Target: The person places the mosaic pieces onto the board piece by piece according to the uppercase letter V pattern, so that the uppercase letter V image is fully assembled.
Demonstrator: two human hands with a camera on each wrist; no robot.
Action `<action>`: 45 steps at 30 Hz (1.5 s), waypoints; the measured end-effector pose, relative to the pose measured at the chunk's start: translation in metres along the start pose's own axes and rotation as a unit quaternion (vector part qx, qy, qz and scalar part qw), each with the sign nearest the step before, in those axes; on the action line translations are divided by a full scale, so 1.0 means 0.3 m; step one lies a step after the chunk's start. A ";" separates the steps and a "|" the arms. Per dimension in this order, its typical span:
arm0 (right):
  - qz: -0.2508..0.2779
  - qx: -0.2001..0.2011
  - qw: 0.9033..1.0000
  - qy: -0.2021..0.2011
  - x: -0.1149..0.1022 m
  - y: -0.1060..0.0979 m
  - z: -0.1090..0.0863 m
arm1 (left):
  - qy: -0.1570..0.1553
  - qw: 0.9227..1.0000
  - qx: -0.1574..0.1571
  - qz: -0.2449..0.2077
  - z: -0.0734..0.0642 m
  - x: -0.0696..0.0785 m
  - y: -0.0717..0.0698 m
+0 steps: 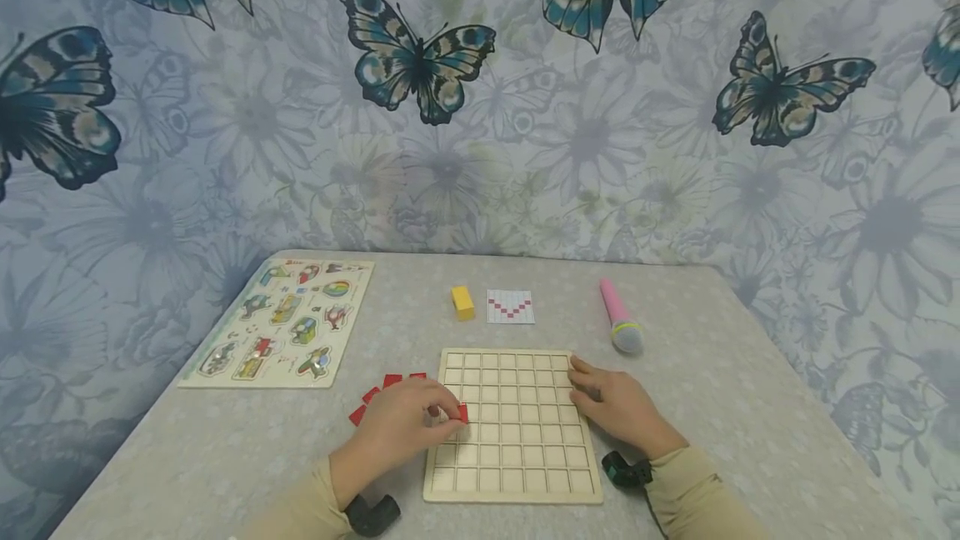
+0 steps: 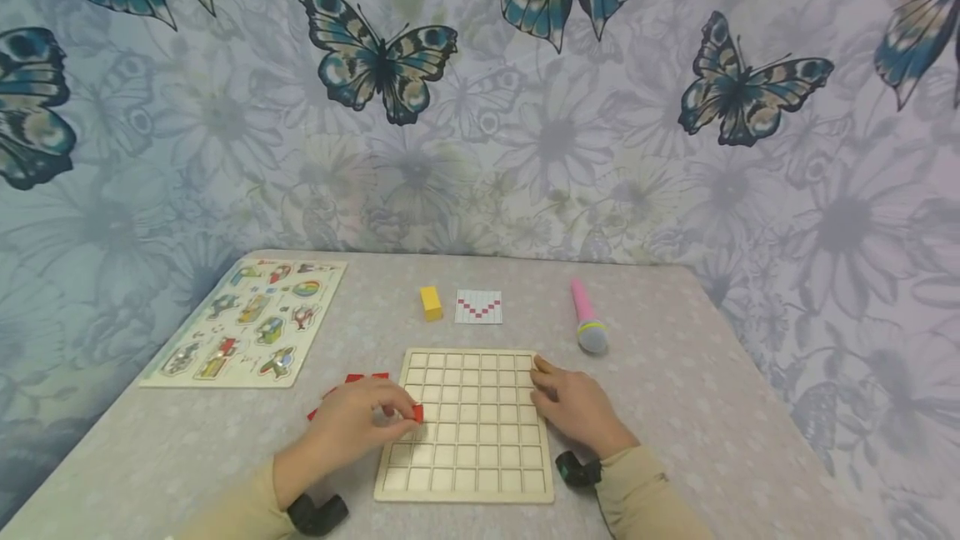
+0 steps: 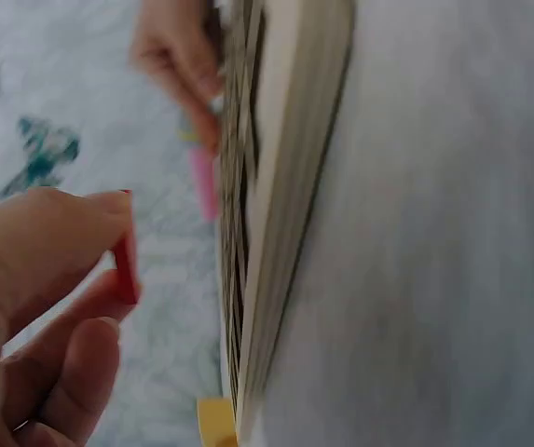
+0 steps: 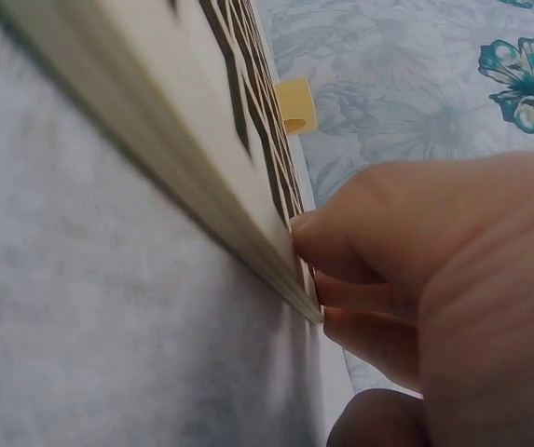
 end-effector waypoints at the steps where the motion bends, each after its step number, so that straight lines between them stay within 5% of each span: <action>1: 0.002 -0.001 1.000 0.003 0.001 0.000 0.000 | 0.002 1.000 -0.018 0.001 0.009 0.025 0.008; 5: 0.002 -0.003 1.000 0.005 0.005 0.004 -0.003 | 0.016 0.996 -0.082 0.016 0.048 0.130 0.054; 10: -0.001 0.004 1.000 0.004 0.003 0.004 0.000 | 0.019 0.994 -0.110 0.013 0.093 0.191 0.107; 18: 0.010 -0.012 1.000 0.014 -0.005 0.015 -0.005 | 0.033 0.994 -0.108 -0.012 0.081 0.176 0.174; 30: 0.007 0.004 1.000 -0.002 -0.004 -0.003 -0.016 | 0.070 0.993 -0.091 0.001 0.072 0.193 0.169; 41: 0.008 0.001 1.000 0.006 0.005 -0.011 -0.009 | 0.037 0.995 -0.076 -0.049 0.087 0.172 0.194; 45: 0.010 0.001 1.000 0.000 0.000 -0.009 -0.007 | 0.021 0.996 -0.073 -0.035 0.083 0.163 0.186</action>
Point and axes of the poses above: each hand's wrist, its own z-axis towards the middle knuckle, its own y-axis out of the palm, x = y × z, the point moved 5 cm from there along z, towards the middle knuckle, and after that the axes turned 12 degrees about -x, right-handed, at the moved point
